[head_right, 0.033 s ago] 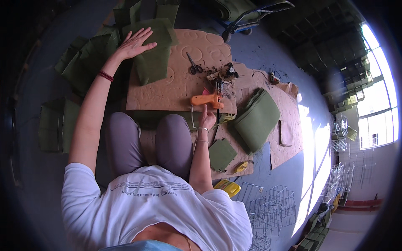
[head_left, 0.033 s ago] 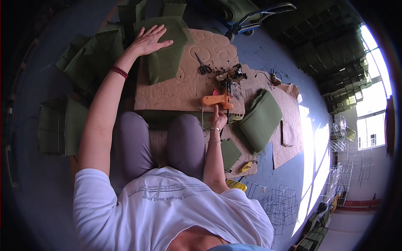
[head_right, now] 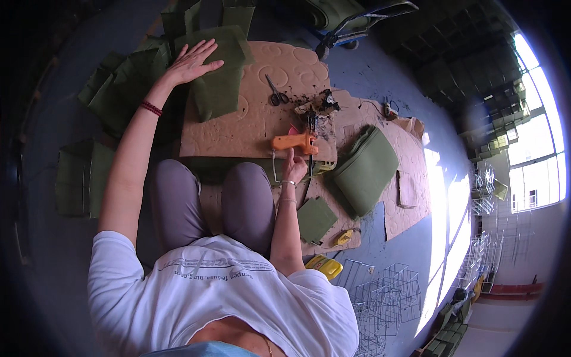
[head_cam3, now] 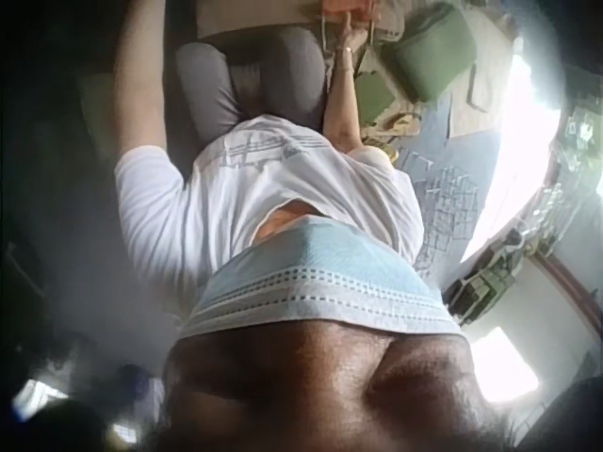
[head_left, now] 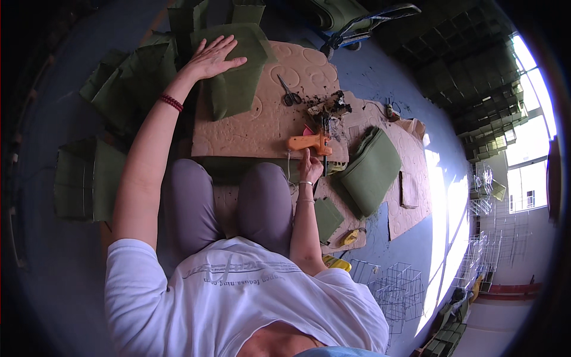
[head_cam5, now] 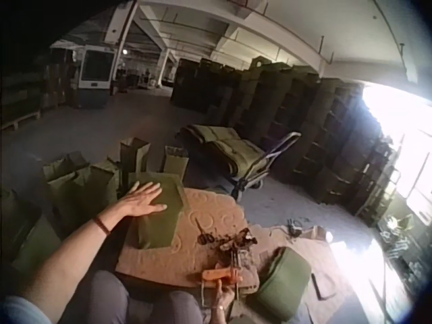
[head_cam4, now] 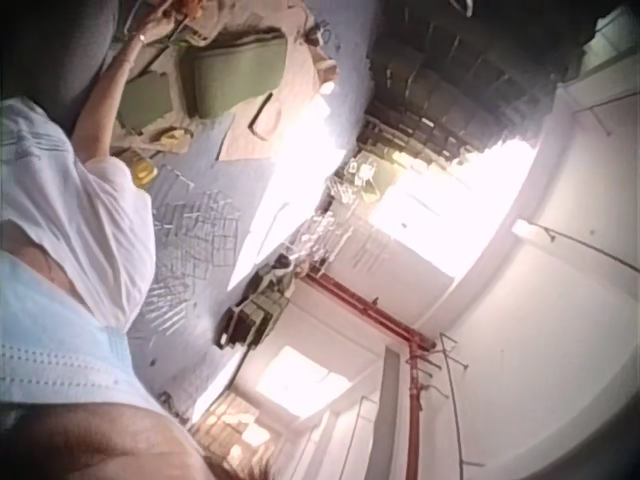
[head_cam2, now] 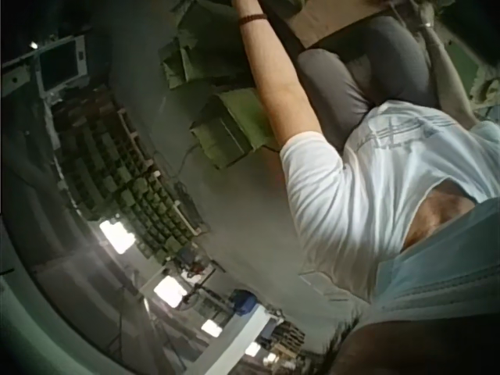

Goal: Assembling and securing mesh containers using a hot glue gun.

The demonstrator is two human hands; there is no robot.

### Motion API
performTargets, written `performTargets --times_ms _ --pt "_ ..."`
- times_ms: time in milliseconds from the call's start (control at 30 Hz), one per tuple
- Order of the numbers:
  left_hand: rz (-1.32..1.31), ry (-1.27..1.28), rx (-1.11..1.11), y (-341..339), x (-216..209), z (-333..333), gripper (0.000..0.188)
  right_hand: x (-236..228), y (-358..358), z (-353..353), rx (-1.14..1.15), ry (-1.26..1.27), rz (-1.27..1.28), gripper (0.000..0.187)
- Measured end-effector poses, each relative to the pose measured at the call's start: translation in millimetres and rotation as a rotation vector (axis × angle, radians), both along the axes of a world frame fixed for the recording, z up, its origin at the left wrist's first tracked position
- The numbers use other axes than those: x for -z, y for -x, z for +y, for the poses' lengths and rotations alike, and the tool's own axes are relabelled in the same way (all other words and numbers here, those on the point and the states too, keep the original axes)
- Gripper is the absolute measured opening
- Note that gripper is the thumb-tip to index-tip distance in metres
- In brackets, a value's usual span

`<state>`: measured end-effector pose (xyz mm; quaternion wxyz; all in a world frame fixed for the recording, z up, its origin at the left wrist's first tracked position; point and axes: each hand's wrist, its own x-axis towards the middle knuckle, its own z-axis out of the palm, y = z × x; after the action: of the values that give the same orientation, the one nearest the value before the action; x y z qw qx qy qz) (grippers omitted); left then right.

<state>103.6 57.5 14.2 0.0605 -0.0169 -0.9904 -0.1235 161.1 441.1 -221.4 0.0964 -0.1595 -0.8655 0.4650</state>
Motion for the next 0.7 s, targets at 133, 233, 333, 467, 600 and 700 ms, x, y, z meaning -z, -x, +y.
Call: performTargets --times_ms 133,233,333,467,600,700 --pt "0.026 -0.003 0.035 3.2 -7.9 13.2 0.089 19.3 31.0 8.0 0.031 0.947 0.039 0.040" --pt "0.050 0.043 -0.009 -0.9 2.7 -3.4 0.085 -23.6 38.2 -19.6 0.199 1.244 -0.173 0.039" --pt "0.047 0.045 0.008 4.7 2.0 1.2 0.085 -21.0 54.7 -15.3 0.175 1.049 -0.239 0.042" --pt "0.046 0.026 0.002 7.1 2.1 1.4 0.090 -20.7 75.1 -7.6 0.207 1.196 -0.411 0.036" --pt "0.041 0.011 -0.019 2.6 3.5 -1.0 0.096 -20.8 70.7 -24.6 0.002 1.546 -0.264 0.024" --pt "0.029 -0.023 -0.009 -1.0 1.4 1.4 0.101 -11.9 50.8 -26.8 -0.078 1.546 -0.042 0.025"
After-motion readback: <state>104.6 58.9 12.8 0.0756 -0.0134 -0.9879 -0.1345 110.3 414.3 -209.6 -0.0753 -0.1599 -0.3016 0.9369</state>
